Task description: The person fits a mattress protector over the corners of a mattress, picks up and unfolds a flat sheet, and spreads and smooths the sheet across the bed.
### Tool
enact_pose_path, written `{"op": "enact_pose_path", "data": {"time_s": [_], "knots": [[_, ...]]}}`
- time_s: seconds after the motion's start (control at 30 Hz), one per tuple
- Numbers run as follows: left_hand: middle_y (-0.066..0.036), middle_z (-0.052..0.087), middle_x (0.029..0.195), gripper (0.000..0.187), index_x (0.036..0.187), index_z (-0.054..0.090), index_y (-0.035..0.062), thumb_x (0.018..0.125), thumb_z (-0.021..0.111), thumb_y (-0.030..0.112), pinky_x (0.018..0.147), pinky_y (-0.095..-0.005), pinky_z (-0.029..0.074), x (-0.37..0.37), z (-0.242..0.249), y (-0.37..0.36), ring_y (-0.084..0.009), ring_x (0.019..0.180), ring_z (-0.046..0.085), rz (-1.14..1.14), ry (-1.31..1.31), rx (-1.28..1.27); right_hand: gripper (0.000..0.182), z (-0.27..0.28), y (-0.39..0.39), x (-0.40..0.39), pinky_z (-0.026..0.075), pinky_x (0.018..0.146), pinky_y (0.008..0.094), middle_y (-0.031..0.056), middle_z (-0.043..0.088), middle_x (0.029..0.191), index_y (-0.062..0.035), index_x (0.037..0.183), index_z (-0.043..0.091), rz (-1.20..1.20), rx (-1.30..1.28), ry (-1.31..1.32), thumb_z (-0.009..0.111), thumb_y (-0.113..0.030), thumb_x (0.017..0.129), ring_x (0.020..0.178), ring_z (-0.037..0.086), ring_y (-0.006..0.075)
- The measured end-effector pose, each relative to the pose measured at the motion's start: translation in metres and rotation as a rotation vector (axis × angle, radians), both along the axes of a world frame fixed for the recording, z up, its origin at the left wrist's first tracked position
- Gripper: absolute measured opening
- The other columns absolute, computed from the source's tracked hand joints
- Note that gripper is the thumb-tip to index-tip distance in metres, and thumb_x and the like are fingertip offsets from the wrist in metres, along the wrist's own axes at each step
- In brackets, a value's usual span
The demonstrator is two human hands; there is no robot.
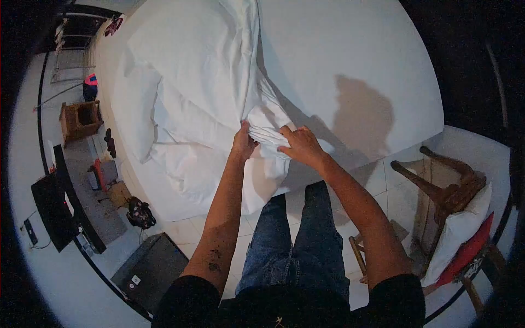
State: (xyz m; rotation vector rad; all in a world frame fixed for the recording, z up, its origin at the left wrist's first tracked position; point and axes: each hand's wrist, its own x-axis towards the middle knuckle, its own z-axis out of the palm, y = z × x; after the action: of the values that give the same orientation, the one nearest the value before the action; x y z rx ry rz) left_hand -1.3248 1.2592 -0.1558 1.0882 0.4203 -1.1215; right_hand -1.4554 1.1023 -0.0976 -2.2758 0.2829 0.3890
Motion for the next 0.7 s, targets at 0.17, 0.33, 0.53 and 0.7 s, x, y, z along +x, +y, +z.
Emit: {"op": "enact_pose_path", "data": {"time_s": [0.17, 0.33, 0.53, 0.7], "knots": [[-0.010, 0.042, 0.118, 0.052, 0.119, 0.032, 0.0017, 0.086, 0.027, 0.042, 0.091, -0.0394, 0.031, -0.005, 0.022, -0.008, -0.0242, 0.109, 0.040, 0.042, 0.056, -0.333, 0.039, 0.000, 0.004, -0.012, 0.033, 0.085, 0.0391, 0.0128, 0.058, 0.079, -0.0026, 0.088, 0.055, 0.215, -0.060, 0.219, 0.065, -0.030, 0.062, 0.080, 0.055, 0.0289], [-0.012, 0.039, 0.121, 0.055, 0.122, 0.029, 0.0012, 0.086, 0.025, 0.043, 0.094, -0.0394, 0.029, 0.003, 0.053, -0.008, -0.0268, 0.111, 0.038, 0.169, 0.140, -0.449, 0.040, -0.026, -0.008, -0.023, 0.039, 0.079, 0.0397, 0.0139, 0.057, 0.082, -0.0029, 0.086, 0.056, 0.510, -0.191, -0.227, 0.066, -0.031, 0.059, 0.081, 0.054, 0.0292], [-0.013, 0.032, 0.126, 0.074, 0.126, 0.022, 0.0042, 0.077, 0.032, 0.058, 0.096, -0.0402, 0.024, 0.021, 0.035, 0.024, -0.0267, 0.116, 0.031, 0.028, 0.178, -0.539, 0.047, 0.040, 0.006, -0.041, 0.038, 0.082, 0.0331, 0.0119, 0.057, 0.089, -0.0019, 0.096, 0.054, 0.189, 0.623, 0.537, 0.063, -0.036, 0.065, 0.083, 0.054, 0.0253], [-0.012, 0.025, 0.129, 0.064, 0.129, 0.017, 0.0174, 0.080, 0.031, 0.055, 0.093, -0.0369, 0.024, -0.045, 0.045, 0.047, -0.0236, 0.115, 0.030, -0.289, -0.315, 0.292, 0.057, 0.035, 0.032, -0.085, 0.036, 0.084, 0.0277, 0.0097, 0.055, 0.099, -0.0001, 0.110, 0.046, -0.347, 1.056, 0.774, 0.045, -0.047, 0.078, 0.088, 0.053, 0.0198]]}}
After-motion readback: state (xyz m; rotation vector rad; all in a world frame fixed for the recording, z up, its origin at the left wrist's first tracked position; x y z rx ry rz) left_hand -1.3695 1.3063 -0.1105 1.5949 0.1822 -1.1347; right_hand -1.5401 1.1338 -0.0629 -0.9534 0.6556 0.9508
